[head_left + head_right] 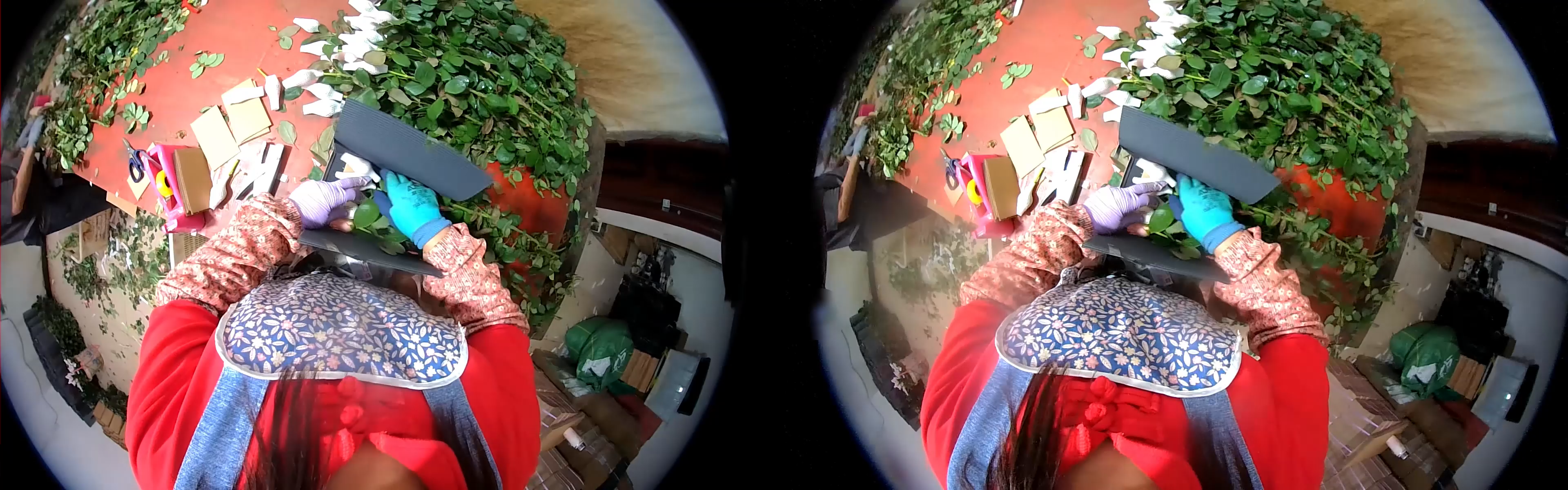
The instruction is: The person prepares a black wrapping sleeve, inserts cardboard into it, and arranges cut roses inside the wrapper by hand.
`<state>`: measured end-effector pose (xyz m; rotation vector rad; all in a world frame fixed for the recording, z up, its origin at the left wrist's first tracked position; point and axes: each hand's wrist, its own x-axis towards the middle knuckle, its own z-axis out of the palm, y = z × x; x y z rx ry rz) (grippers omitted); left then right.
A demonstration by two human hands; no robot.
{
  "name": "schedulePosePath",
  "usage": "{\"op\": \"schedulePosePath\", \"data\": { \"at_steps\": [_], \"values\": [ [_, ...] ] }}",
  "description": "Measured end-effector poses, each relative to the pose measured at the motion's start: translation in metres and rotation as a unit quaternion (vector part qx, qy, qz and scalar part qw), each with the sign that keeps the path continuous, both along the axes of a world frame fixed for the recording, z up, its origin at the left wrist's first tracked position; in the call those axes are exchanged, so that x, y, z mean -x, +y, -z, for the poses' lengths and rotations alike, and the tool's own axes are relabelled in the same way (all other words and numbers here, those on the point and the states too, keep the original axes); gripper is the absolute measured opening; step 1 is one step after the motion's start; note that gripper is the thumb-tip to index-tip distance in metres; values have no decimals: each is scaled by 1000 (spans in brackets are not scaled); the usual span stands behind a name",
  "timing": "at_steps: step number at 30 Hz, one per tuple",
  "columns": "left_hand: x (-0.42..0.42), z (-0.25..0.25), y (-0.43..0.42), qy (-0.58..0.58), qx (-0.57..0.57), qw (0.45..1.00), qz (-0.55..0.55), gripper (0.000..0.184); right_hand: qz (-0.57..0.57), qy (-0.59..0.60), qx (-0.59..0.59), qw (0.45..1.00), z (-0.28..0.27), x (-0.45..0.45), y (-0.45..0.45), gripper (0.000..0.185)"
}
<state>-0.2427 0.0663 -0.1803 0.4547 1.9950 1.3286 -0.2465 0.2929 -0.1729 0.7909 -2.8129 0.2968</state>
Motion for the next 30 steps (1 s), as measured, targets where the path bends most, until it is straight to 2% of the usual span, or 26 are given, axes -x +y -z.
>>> {"op": "schedulePosePath", "data": {
  "at_steps": [1, 2, 3, 4, 5, 7, 8, 9, 11, 12, 13, 14, 15, 16, 17, 20, 25, 27, 28, 30],
  "values": [
    [0, -3, 1, -34, -37, 999, -14, 31, 2, -2, 0, 1000, 4, -3, 5, 33],
    [-1, -6, 1, -68, -74, 994, -28, 32, 16, -65, -7, 998, 4, -4, 9, 31],
    [1, -4, 0, 69, -23, 997, 37, 32, 30, -127, -15, 991, 5, -2, 12, 28],
    [0, -2, -2, 204, 29, 973, 101, 31, 39, -141, -16, 989, 5, -2, 13, 23],
    [-1, 6, -3, 202, 27, 974, 104, 31, 42, -144, -17, 989, 7, -3, 14, 23],
    [-1, 25, -4, 273, -25, 958, 81, 44, 56, -122, -26, 991, 13, -5, 17, 26],
    [-1, 16, -3, 119, -42, 990, 58, 45, 64, -125, -23, 990, 17, -7, 17, 26],
    [-2, 8, -1, -29, -51, 998, 10, 46, 73, -96, -30, 992, 21, -7, 16, 30],
    [-4, 4, -4, 212, -26, 975, 58, 42, 90, -74, -38, 992, 25, -10, 15, 40],
    [-4, 12, -5, 171, -68, 982, 42, 39, 79, -54, -28, 995, 27, -9, 16, 40],
    [-4, 18, -3, 195, -148, 970, -1, 32, 72, -33, -18, 997, 29, -8, 16, 40],
    [-4, 23, -1, 24, -232, 966, -109, 27, 83, -57, -15, 995, 21, -9, 14, 40],
    [-2, 26, 1, -148, -299, 918, -215, 23, 89, -60, -15, 994, 22, -9, 13, 40],
    [4, 28, 4, -99, -358, 894, -250, 18, 84, -53, -13, 995, 22, -9, 15, 41],
    [13, 21, 1, -114, -261, 910, -302, 19, 78, -46, -12, 996, 22, -10, 17, 42],
    [30, 23, 12, -145, -143, 924, -323, 22, 75, -34, -15, 996, 26, -10, 19, 48],
    [35, 20, 29, -195, -167, 900, -353, 10, 82, -12, -8, 997, 42, -11, 22, 44],
    [30, 25, 27, -88, -151, 912, -372, 11, 90, -25, 4, 996, 44, -11, 21, 42],
    [27, 26, 23, -87, -145, 916, -364, 11, 93, -14, -4, 996, 45, -10, 20, 39],
    [21, 7, 16, -50, -80, 903, -420, 16, 106, -2, -5, 994, 46, -11, 19, 36]
  ]
}}
